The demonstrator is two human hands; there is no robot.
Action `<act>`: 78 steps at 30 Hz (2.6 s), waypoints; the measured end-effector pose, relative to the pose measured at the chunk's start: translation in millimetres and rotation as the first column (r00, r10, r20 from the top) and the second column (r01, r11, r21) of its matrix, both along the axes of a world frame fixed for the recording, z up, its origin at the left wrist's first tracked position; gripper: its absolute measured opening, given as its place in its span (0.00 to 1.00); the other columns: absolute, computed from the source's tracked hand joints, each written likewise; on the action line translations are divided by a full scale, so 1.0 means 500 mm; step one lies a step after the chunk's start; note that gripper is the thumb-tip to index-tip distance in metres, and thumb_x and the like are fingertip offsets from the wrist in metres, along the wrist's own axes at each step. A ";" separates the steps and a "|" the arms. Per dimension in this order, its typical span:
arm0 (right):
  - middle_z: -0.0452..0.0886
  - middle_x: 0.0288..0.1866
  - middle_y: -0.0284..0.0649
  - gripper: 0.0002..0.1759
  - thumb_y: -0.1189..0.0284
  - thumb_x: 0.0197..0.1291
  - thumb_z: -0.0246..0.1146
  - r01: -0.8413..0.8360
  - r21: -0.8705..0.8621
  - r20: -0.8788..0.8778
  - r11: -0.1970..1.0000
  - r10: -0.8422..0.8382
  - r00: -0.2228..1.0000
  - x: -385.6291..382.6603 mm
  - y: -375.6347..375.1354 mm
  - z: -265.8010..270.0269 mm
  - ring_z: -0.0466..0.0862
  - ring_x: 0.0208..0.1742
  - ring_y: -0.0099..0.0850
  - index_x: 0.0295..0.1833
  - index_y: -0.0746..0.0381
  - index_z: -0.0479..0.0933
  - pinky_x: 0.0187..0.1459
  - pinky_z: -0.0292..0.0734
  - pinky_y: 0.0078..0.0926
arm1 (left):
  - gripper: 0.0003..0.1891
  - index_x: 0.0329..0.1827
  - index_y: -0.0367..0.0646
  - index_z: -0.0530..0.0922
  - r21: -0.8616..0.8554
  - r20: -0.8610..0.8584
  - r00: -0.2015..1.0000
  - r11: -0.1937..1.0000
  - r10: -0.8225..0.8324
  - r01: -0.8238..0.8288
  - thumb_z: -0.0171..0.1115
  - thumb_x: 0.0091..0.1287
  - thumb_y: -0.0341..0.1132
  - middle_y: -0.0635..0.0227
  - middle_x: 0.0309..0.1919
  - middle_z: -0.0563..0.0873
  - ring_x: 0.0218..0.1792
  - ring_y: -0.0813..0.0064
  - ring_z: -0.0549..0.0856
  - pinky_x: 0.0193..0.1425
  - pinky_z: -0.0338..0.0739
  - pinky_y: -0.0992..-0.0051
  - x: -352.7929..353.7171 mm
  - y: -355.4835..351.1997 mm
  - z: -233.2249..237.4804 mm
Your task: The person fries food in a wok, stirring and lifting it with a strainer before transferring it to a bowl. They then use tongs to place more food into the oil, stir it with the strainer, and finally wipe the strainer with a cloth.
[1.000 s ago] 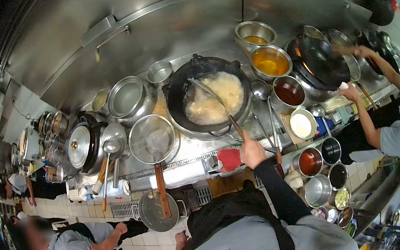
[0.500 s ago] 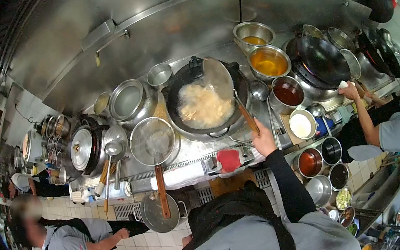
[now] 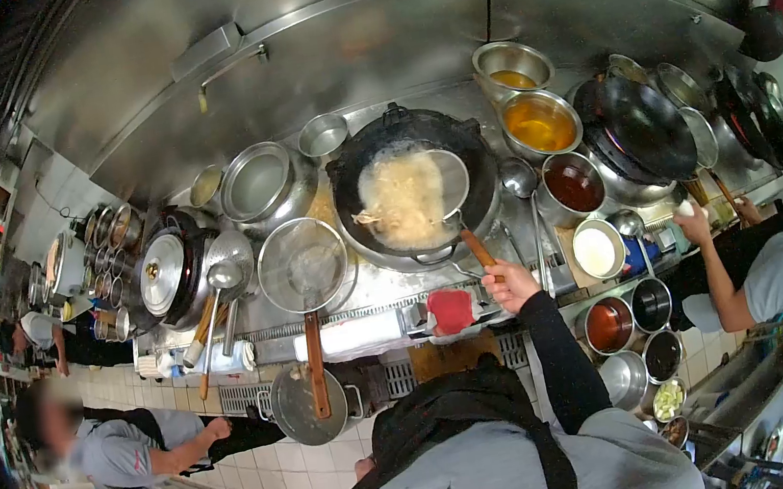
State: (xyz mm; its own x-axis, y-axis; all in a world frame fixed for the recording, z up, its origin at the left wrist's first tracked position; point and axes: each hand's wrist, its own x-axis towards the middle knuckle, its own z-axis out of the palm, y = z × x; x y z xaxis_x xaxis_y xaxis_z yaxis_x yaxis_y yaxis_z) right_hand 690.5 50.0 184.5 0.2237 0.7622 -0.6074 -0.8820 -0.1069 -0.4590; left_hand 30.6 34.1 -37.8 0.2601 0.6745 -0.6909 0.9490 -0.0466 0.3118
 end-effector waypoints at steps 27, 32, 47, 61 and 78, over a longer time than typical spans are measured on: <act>0.83 0.58 0.64 0.29 0.75 0.68 0.59 0.137 -0.092 0.994 0.986 0.081 0.077 -0.102 -0.005 0.155 0.84 0.58 0.56 0.74 0.69 0.69 0.59 0.77 0.37 | 0.09 0.45 0.39 0.78 -0.338 0.216 0.581 0.618 0.785 -0.710 0.62 0.72 0.36 0.67 0.21 0.74 0.25 0.66 0.77 0.29 0.81 0.60 0.033 0.032 0.009; 0.82 0.52 0.66 0.28 0.75 0.68 0.58 0.316 -0.149 0.989 0.937 0.143 0.043 -0.151 0.000 0.120 0.83 0.54 0.60 0.73 0.70 0.68 0.55 0.78 0.46 | 0.09 0.45 0.36 0.77 -0.225 0.284 0.678 0.734 0.679 -0.641 0.61 0.73 0.34 0.68 0.21 0.72 0.22 0.69 0.75 0.27 0.81 0.61 0.033 0.044 0.022; 0.69 0.29 0.29 0.11 0.76 0.73 0.55 -0.151 0.071 0.254 0.986 0.128 0.959 -0.004 0.128 0.040 0.60 0.18 0.14 0.57 0.57 0.66 0.14 0.49 0.16 | 0.14 0.50 0.39 0.79 -0.026 -0.197 0.918 0.938 -0.343 0.345 0.68 0.66 0.37 0.66 0.31 0.81 0.36 0.68 0.84 0.37 0.85 0.64 0.010 -0.016 0.079; 0.84 0.55 0.44 0.28 0.77 0.69 0.60 0.005 0.002 0.967 1.000 -0.003 0.255 -0.074 0.108 0.107 0.82 0.51 0.28 0.74 0.68 0.69 0.54 0.77 0.24 | 0.12 0.46 0.39 0.80 -0.248 0.214 0.633 0.668 0.744 -0.701 0.67 0.66 0.37 0.59 0.29 0.83 0.31 0.59 0.84 0.37 0.83 0.58 -0.006 -0.033 0.027; 0.85 0.37 0.63 0.38 0.74 0.63 0.57 -0.169 -0.299 0.905 0.939 0.222 -0.364 -0.240 0.582 0.081 0.85 0.38 0.61 0.80 0.61 0.61 0.42 0.78 0.59 | 0.11 0.45 0.43 0.80 0.013 -0.105 0.992 0.998 -0.064 0.066 0.69 0.63 0.35 0.65 0.23 0.84 0.28 0.63 0.86 0.32 0.82 0.62 -0.031 -0.068 0.048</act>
